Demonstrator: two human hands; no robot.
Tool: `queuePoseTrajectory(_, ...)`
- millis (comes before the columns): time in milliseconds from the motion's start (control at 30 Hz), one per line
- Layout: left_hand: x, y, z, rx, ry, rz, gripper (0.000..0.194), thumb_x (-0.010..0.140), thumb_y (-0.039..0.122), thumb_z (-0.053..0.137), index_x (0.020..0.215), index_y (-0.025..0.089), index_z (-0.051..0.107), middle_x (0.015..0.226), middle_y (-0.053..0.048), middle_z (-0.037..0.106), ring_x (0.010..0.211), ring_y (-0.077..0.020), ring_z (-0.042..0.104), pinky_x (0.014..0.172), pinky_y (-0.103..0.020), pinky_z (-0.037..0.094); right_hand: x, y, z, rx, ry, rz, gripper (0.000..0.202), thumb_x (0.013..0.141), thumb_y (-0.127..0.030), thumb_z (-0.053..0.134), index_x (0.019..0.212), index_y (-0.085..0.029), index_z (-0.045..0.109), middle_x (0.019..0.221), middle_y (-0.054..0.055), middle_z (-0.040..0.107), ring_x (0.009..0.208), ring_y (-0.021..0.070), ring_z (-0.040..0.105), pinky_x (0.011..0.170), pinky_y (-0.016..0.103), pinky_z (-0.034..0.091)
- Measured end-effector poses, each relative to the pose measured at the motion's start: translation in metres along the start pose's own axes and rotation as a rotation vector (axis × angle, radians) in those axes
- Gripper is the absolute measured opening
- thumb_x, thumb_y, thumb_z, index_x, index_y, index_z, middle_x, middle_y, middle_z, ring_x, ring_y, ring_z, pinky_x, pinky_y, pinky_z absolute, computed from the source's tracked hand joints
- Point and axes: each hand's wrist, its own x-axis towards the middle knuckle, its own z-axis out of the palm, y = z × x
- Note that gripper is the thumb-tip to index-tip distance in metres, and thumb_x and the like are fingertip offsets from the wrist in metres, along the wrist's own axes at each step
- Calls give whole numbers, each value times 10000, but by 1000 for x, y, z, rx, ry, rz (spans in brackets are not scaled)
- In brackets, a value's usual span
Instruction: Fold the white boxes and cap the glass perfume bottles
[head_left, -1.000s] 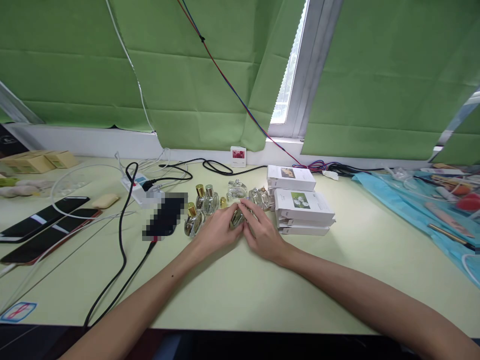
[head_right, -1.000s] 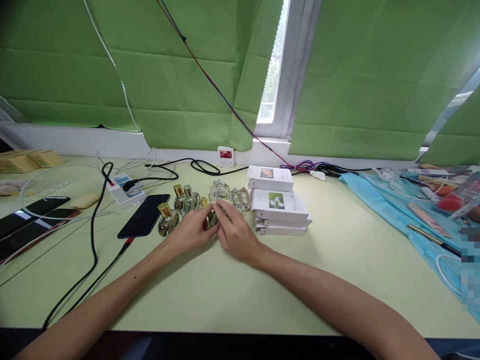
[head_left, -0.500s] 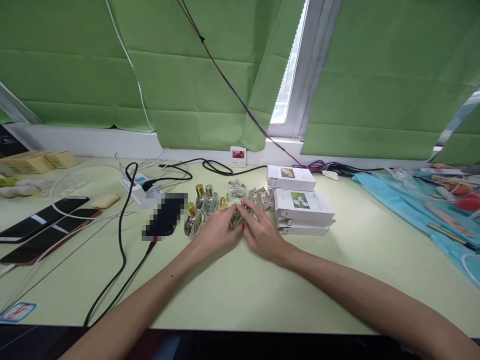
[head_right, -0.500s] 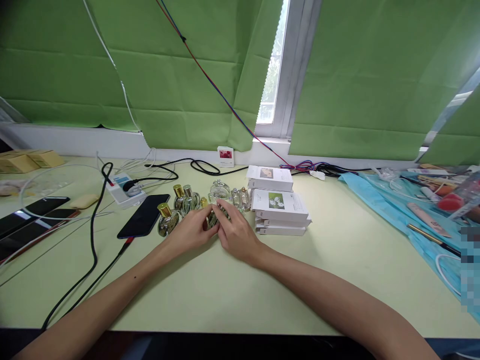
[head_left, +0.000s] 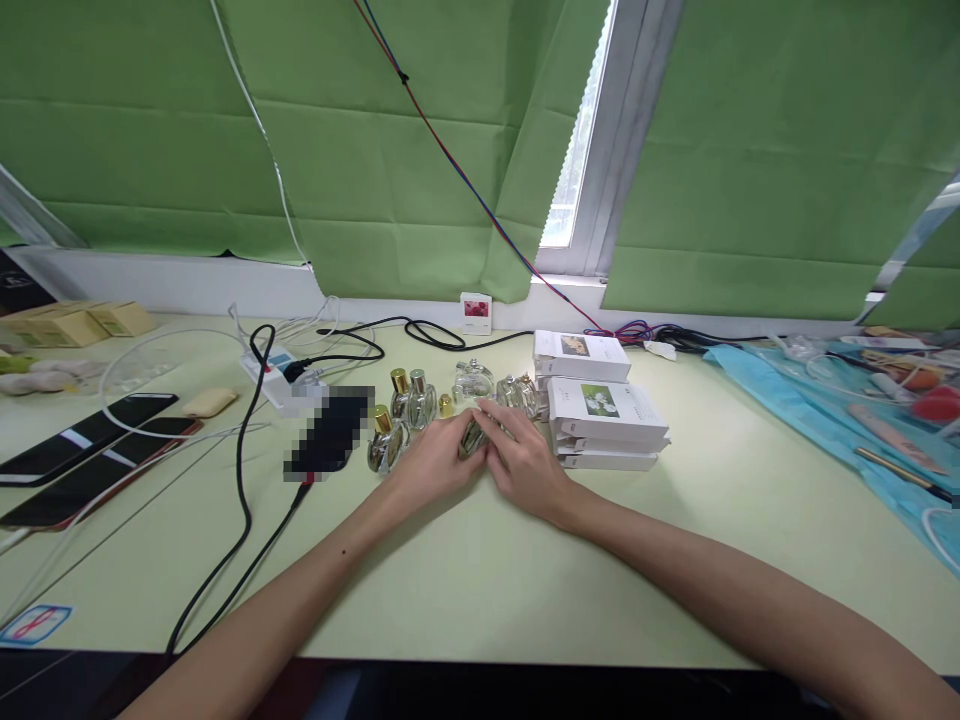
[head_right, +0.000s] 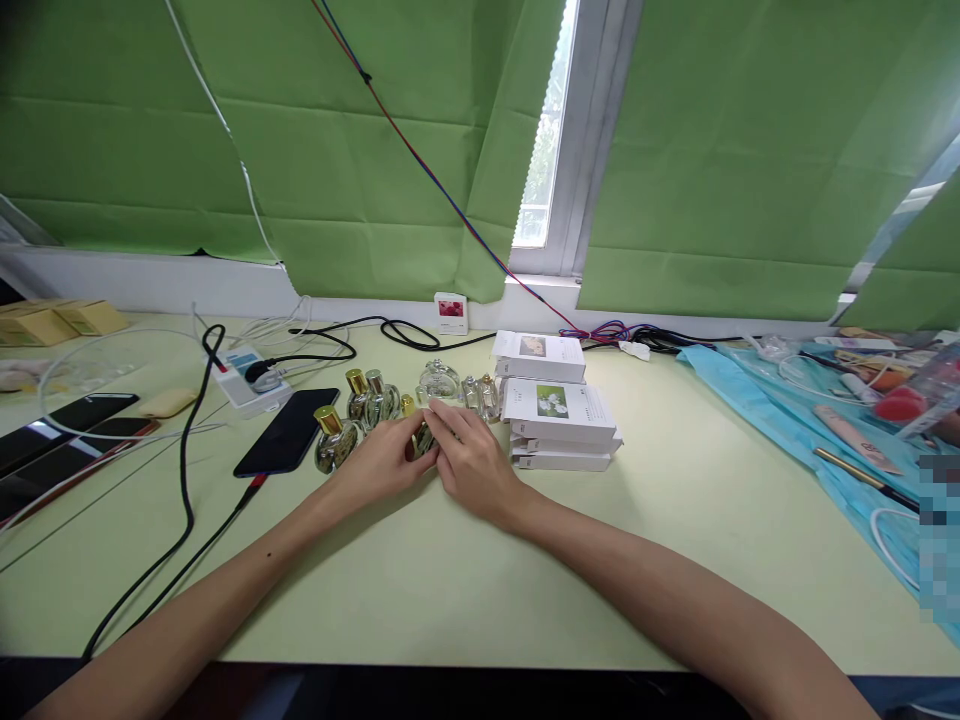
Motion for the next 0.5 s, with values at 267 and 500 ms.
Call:
queuePoseTrajectory(267, 0, 0, 0, 2, 1, 5, 256, 925, 330, 521, 1122, 189, 605, 840, -51, 705, 700, -232, 656, 617, -304, 426, 2, -1, -2, -11, 12, 10, 557, 941, -36, 455, 1475, -184, 506, 1444, 148, 589, 1277, 278, 602, 1049, 480, 556)
queuePoseTrajectory(500, -1, -1, 1, 2, -4, 0, 246, 924, 337, 525, 1109, 193, 598, 823, -42, 688, 668, -219, 634, 598, -297, 403, 3, -1, -3, -23, 29, -1, 542, 929, -29, 456, 1446, -170, 534, 1422, 149, 611, 1242, 275, 622, 1028, 474, 561)
